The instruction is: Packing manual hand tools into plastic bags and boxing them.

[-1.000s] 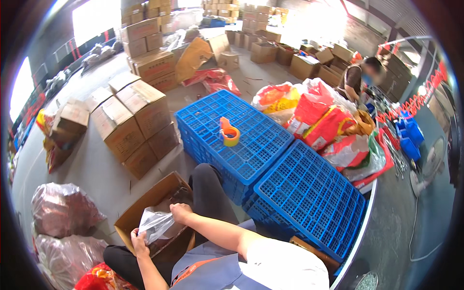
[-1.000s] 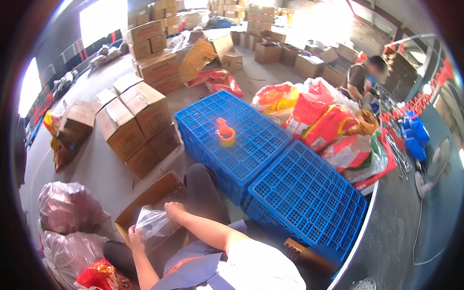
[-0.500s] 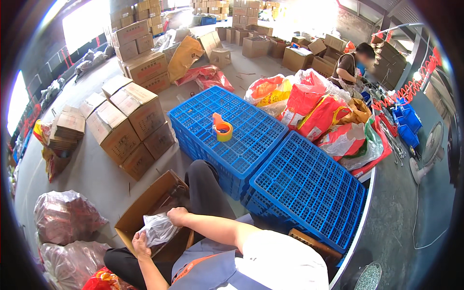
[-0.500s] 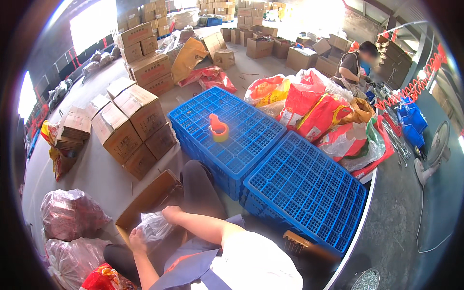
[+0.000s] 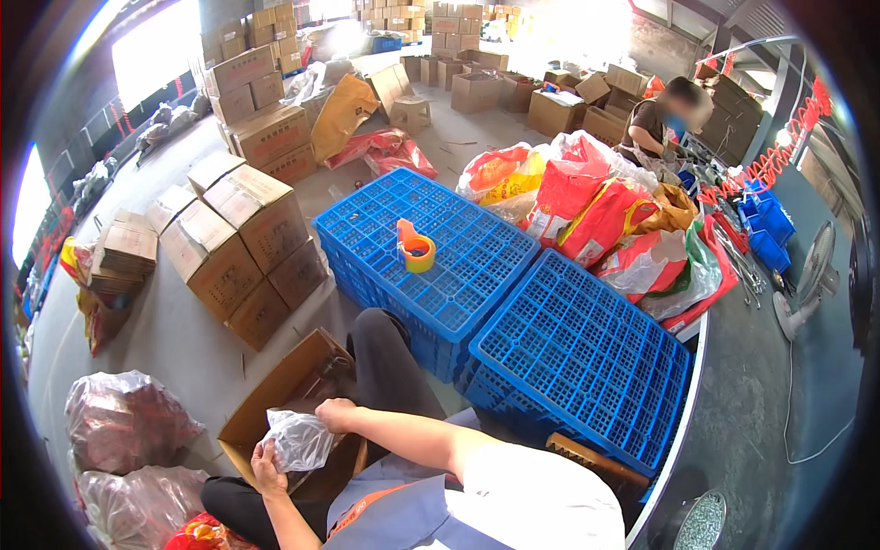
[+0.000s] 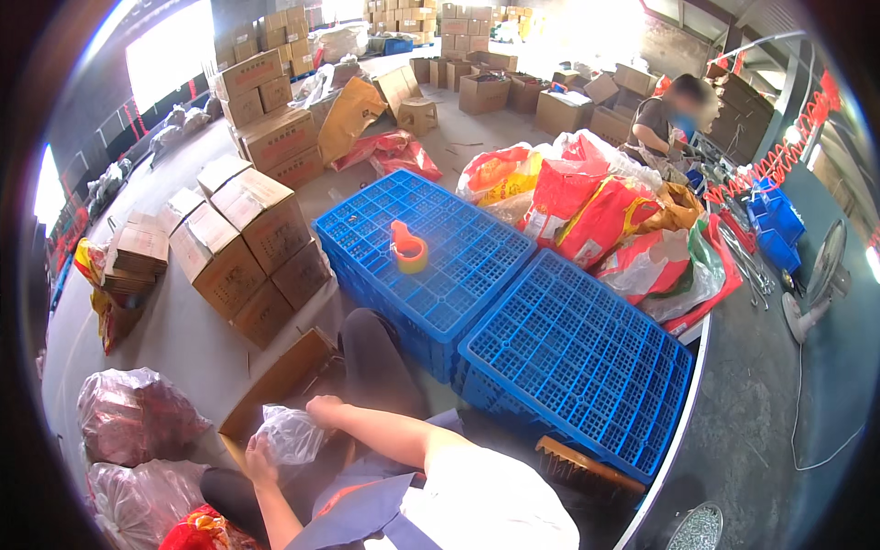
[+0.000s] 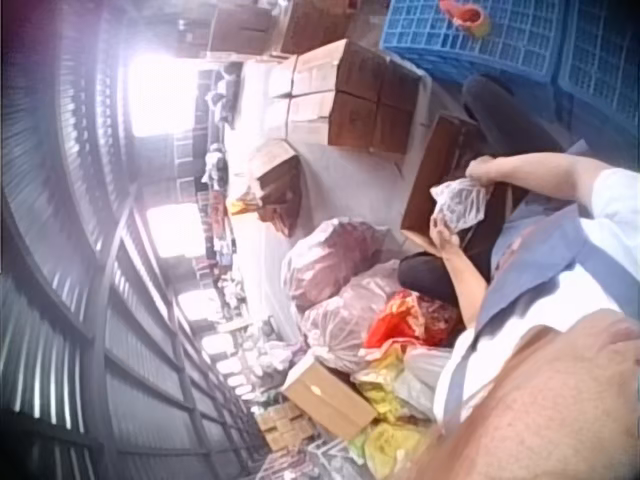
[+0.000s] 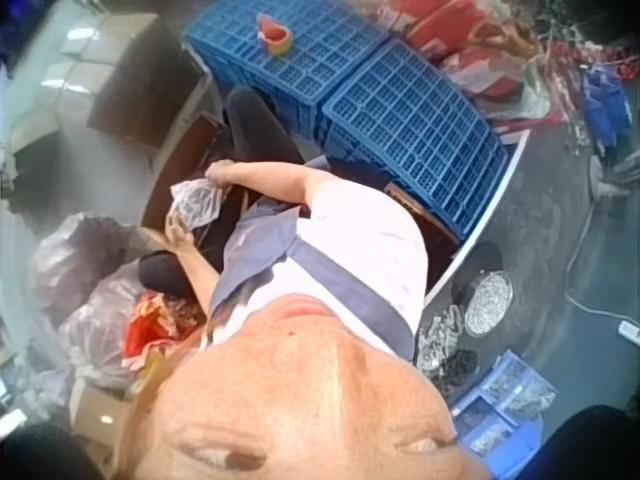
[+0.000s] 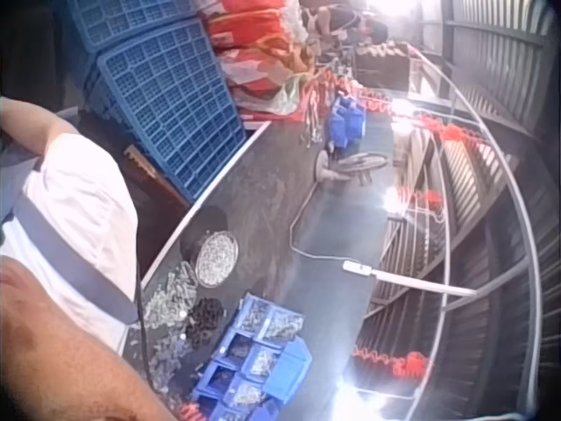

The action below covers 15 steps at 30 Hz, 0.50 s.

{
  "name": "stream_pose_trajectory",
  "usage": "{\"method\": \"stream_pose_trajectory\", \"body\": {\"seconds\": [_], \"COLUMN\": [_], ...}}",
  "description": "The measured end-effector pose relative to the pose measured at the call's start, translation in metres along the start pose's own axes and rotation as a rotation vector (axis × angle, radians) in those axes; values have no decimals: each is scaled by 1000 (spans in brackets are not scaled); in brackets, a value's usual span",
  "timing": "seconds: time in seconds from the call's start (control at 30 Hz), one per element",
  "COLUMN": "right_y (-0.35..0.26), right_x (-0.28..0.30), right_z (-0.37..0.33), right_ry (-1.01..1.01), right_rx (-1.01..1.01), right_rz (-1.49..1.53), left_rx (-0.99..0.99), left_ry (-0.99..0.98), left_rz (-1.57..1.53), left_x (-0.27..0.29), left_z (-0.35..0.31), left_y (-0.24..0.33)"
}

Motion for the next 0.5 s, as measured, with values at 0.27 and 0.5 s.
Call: {"method": "stream_pose_trajectory", "body": {"seconds": [0.27,0.5], "right_y": [7,20], "right_x": [23,52], "right_z": [-12,-57], "right_ry": [259,345], "right_rx": [263,242], "right_rz": [400,771], "left_rx": [-41,3], "left_ry": [15,46], "left_rz": [-43,-263], "left_x": [17,13], "left_z": [0,-3], "left_y": [12,9]}}
Point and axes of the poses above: each hand's wrist, its own z-axis towards the middle knuckle, its own x-axis out of the back of the hand, y = z × x, the point moved 6 cm from there along z, towards the middle knuckle, and after that the axes turned 4 degrees about x, right-handed, at the moved point
